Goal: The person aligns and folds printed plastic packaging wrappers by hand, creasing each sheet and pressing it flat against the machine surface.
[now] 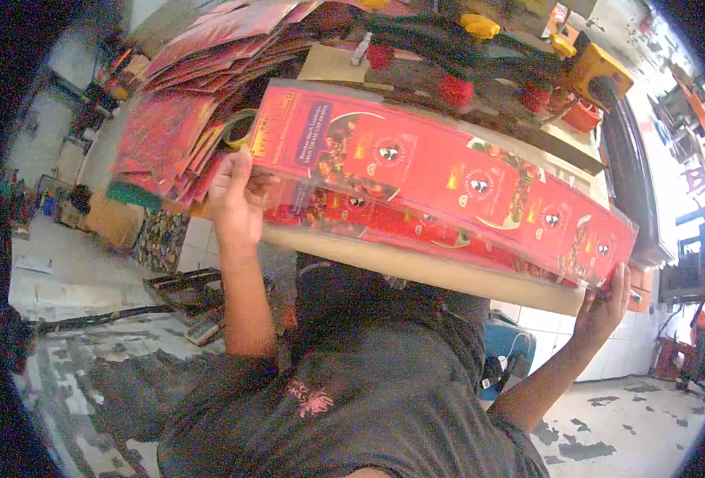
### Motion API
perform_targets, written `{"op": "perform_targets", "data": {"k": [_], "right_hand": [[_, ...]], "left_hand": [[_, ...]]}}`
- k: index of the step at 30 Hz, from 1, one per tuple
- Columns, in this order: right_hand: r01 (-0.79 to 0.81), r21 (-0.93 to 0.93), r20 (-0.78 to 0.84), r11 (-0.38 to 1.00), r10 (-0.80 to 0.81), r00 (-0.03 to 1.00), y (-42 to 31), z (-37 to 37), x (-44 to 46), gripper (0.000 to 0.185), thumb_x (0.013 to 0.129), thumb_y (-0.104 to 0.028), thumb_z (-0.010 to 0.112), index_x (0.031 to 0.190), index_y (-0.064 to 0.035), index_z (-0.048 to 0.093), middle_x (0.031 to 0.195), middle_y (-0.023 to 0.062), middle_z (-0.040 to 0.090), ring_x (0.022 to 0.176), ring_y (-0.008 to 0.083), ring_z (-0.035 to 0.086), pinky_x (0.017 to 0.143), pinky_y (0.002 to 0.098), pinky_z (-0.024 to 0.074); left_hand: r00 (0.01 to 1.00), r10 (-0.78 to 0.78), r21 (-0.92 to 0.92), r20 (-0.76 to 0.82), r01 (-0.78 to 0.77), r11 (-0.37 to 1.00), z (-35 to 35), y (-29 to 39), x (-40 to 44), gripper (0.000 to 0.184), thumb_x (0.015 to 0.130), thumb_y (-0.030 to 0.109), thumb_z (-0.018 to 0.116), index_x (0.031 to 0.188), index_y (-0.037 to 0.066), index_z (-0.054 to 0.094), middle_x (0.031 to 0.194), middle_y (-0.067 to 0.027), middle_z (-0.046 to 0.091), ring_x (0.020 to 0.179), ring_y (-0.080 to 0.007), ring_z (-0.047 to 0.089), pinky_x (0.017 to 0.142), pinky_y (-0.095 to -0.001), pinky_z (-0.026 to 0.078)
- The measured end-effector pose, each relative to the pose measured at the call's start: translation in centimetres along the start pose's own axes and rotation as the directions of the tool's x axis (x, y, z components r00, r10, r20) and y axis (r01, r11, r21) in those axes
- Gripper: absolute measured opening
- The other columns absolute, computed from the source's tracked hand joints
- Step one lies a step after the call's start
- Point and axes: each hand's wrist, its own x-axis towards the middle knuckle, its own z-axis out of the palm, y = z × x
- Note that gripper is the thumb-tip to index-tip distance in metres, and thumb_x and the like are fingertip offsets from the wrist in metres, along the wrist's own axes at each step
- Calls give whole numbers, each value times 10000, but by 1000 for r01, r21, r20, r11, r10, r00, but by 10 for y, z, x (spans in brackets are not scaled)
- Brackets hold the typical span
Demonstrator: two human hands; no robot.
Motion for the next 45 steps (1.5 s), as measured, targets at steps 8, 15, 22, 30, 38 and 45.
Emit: {"op": "perform_targets", "data": {"k": [8, 15, 22, 30, 38, 45], "right_hand": [[-410, 632, 50, 658, 493, 869, 14, 1, -1, 368, 954, -54, 583, 1318, -9, 560, 1383, 80, 483, 1115, 115, 566, 724, 185, 537], [-185, 266, -40, 946, 202, 979, 16, 3, -6, 405, 962, -1, 536, 1367, -6, 524, 1384, 94, 476, 1157, 150, 556, 775, 210, 557], [-273, 603, 69, 749, 292, 954, 22, 6, -7, 459, 936, 60, 547, 1389, -4, 503, 1455, 134, 411, 1255, 229, 511, 960, 309, 525], [-164, 288, 9, 944, 169, 986, 3, 11, -8, 519, 891, 145, 514, 1393, 16, 491, 1474, 155, 398, 1272, 240, 500, 1009, 330, 485], [-62, -88, 64, 994, 68, 996, -2, 5, -6, 511, 901, 47, 603, 1397, 18, 486, 1455, 178, 414, 1290, 262, 486, 1023, 351, 478], [-155, 172, 54, 973, 148, 988, 3, 9, -9, 513, 903, -13, 657, 1392, 5, 500, 1450, 173, 412, 1294, 269, 482, 1034, 363, 477]], "left_hand": [[996, 90, 116, 8, -90, 989, -2, -4, 0, 196, 965, 255, 644, 859, 110, 565, 738, 5, 610, 583, -81, 593, 480, -220, 471], [988, 147, 126, -50, -140, 982, 2, -4, -1, 276, 976, 283, 632, 787, 123, 509, 654, 22, 525, 524, -65, 518, 445, -206, 400], [979, 203, -72, 11, -201, 977, -1, -7, 0, 228, 988, 261, 612, 848, 124, 497, 663, 28, 523, 542, -46, 513, 456, -184, 392], [934, 335, -320, 128, -280, 905, -4, -13, 4, 176, 994, 220, 598, 881, 146, 484, 641, 42, 473, 507, -53, 346, 517, -222, 291], [934, 340, -167, -111, -355, 920, 10, -7, -1, 197, 1001, 188, 585, 834, 133, 495, 668, 52, 466, 535, -31, 336, 514, -203, 284], [910, 393, -39, -132, -401, 915, 19, -4, -3, 235, 1004, 175, 578, 792, 128, 489, 683, 58, 464, 544, -24, 336, 509, -186, 271]]}}
